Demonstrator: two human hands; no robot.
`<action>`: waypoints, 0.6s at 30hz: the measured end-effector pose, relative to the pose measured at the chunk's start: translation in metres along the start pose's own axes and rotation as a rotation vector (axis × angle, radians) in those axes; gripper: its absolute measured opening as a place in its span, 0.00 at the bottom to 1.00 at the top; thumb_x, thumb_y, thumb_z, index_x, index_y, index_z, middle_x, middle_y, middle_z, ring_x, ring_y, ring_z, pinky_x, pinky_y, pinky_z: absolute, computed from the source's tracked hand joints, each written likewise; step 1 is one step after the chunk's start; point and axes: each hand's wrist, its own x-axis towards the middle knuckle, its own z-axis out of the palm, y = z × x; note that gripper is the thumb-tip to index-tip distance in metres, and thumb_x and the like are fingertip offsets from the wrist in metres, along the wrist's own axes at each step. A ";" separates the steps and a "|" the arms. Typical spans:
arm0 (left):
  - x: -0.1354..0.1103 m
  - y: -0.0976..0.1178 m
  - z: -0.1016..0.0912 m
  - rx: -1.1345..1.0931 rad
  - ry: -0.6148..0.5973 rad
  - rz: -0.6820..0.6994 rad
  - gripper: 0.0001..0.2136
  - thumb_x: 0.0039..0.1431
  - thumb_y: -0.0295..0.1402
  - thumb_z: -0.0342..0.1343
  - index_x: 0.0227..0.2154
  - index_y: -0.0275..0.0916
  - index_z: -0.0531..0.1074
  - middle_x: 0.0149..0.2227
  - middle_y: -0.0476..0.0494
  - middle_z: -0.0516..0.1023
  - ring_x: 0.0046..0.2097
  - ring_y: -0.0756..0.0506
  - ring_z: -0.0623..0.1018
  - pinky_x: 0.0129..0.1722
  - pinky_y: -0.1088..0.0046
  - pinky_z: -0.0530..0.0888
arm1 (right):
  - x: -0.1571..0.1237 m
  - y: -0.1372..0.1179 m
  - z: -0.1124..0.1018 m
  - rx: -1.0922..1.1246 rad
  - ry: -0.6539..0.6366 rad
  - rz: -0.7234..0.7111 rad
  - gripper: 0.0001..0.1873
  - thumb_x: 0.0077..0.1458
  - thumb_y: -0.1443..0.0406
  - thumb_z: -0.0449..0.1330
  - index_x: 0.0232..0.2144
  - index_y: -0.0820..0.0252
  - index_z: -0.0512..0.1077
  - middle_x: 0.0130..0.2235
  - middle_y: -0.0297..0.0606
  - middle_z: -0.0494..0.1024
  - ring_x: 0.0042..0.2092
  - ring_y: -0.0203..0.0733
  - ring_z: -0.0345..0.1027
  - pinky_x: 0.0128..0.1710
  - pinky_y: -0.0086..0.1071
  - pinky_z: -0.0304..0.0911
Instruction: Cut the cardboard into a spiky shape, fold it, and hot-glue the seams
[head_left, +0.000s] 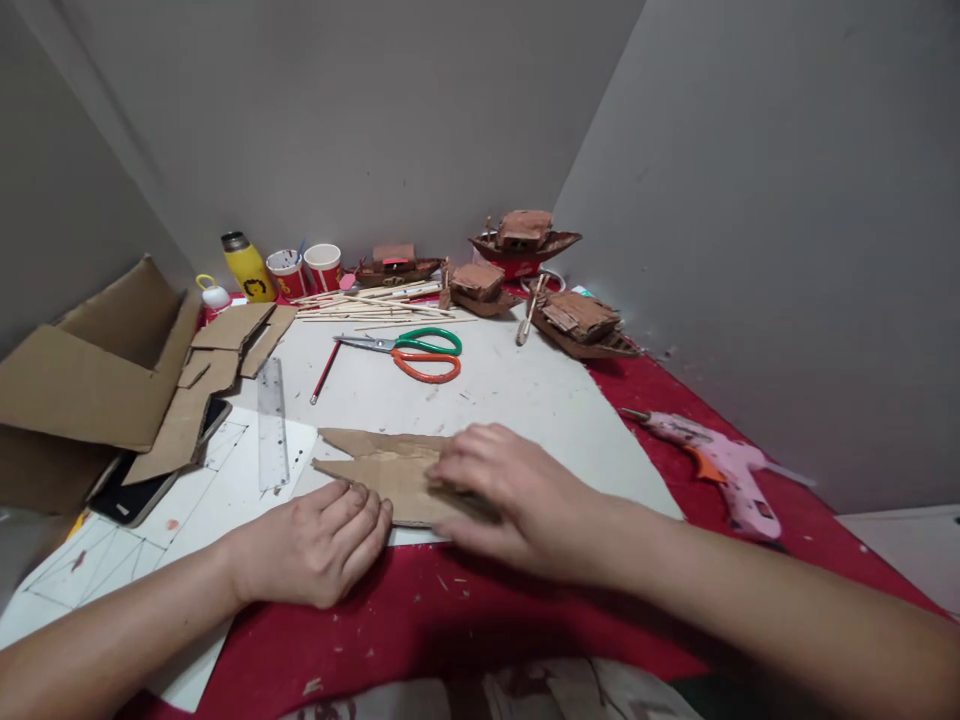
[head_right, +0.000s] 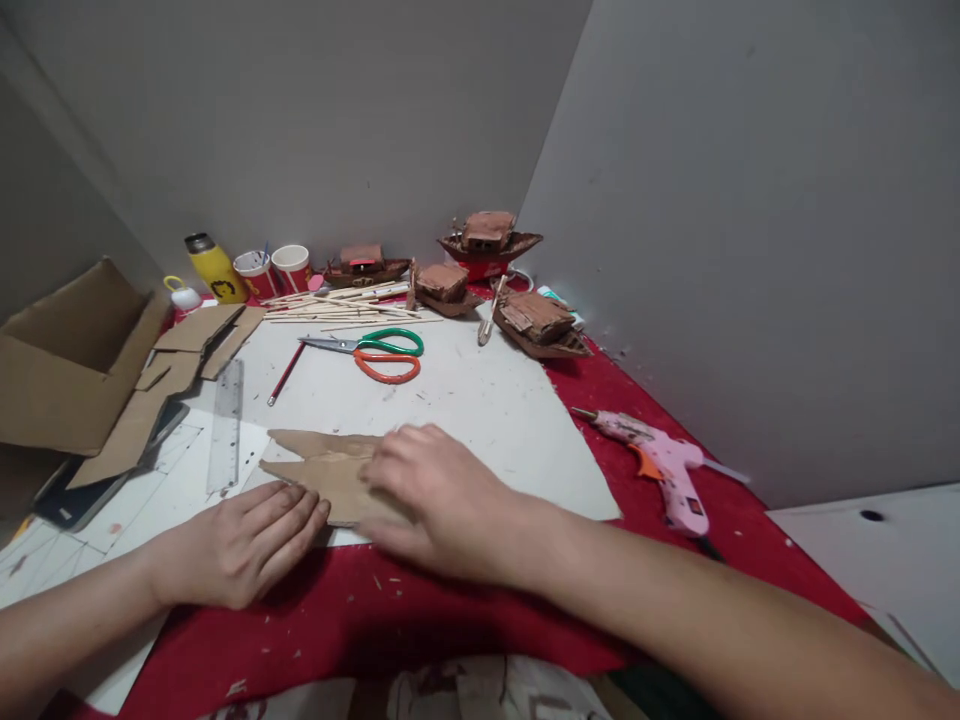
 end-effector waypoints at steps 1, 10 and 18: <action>0.001 0.002 0.001 -0.013 0.009 -0.001 0.12 0.62 0.22 0.47 0.43 0.26 0.74 0.38 0.33 0.82 0.40 0.40 0.80 0.38 0.62 0.78 | -0.005 -0.007 0.003 -0.052 -0.067 -0.006 0.15 0.57 0.58 0.62 0.41 0.64 0.73 0.40 0.45 0.75 0.41 0.47 0.65 0.42 0.40 0.60; -0.003 0.001 -0.004 -0.102 0.135 -0.145 0.13 0.64 0.25 0.45 0.46 0.31 0.73 0.42 0.36 0.81 0.44 0.42 0.79 0.45 0.62 0.76 | -0.015 0.001 0.032 -0.369 0.068 -0.105 0.11 0.62 0.73 0.50 0.33 0.64 0.72 0.32 0.42 0.73 0.34 0.44 0.61 0.35 0.37 0.55; 0.007 -0.001 -0.061 -0.179 0.512 -0.676 0.18 0.54 0.19 0.59 0.48 0.32 0.68 0.48 0.34 0.75 0.50 0.44 0.75 0.48 0.66 0.73 | 0.012 0.011 -0.018 0.103 0.396 0.162 0.08 0.58 0.71 0.56 0.26 0.62 0.69 0.27 0.36 0.70 0.29 0.37 0.65 0.29 0.28 0.60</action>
